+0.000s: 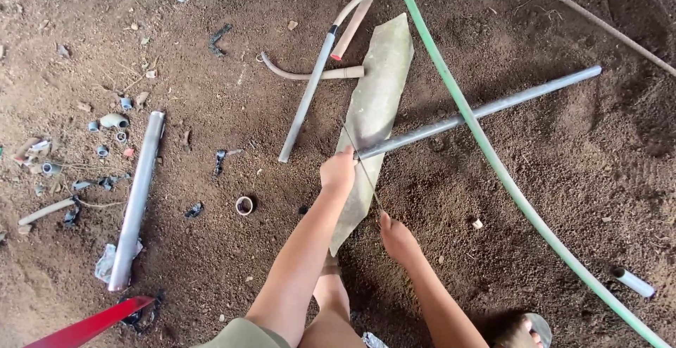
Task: Cutting a grey plastic pipe with a small hand saw in an outdoor work area.
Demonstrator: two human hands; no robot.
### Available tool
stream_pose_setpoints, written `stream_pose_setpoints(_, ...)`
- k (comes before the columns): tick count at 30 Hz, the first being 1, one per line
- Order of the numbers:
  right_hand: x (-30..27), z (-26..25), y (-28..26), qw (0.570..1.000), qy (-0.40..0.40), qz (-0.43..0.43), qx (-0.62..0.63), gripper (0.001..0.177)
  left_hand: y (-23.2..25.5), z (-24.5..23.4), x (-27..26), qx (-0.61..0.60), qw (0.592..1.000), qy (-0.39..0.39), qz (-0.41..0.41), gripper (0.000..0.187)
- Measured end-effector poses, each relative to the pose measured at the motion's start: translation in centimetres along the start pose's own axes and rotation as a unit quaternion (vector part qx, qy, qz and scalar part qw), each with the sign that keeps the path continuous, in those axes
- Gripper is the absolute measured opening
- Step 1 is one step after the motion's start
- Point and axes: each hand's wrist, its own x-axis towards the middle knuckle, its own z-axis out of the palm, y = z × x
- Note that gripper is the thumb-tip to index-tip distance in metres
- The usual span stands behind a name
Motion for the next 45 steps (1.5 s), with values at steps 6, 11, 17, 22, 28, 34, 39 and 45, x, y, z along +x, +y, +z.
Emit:
stream_pose_setpoints(6,11.4,0.0,-1.4,0.998,0.027,-0.054,0.033,0.053,-0.2,-0.3,-0.1,-0.027,1.000,-0.013,-0.004,0.031)
stream_pose_setpoints(11,12.9,4.3,3.2,0.983,0.065,-0.094,-0.140,0.049,-0.1,-0.7,0.0,-0.011,1.000,-0.023,-0.005,0.027)
stream_pose_setpoints(17,1.3,1.3,1.2,0.993,-0.002,0.082,0.083,0.081,0.0,-0.3,0.0,0.000,1.000,-0.014,-0.003,0.026)
stream_pose_setpoints(22,6.1,0.8,-0.3,0.998,-0.029,0.052,0.000,0.067,-0.2,-0.3,-0.4,0.001,1.000,-0.005,-0.003,0.025)
stream_pose_setpoints(28,10.4,0.0,-2.8,0.998,0.038,0.011,0.057,0.084,-0.2,-0.7,-0.3,-0.007,1.000,-0.017,0.003,0.026)
stream_pose_setpoints(34,2.8,1.2,-0.8,0.991,0.016,0.064,0.113,0.087,0.1,-1.1,-0.7,-0.006,1.000,-0.006,0.004,0.025)
stream_pose_setpoints(39,0.8,1.1,-0.7,0.988,0.003,0.099,0.120,0.086,-0.4,0.7,-0.1,0.014,1.000,0.018,0.016,0.024)
stream_pose_setpoints(45,12.9,0.1,-0.6,0.995,0.029,0.013,0.096,0.085,-0.5,0.6,0.0,0.018,0.999,0.020,0.018,0.025)
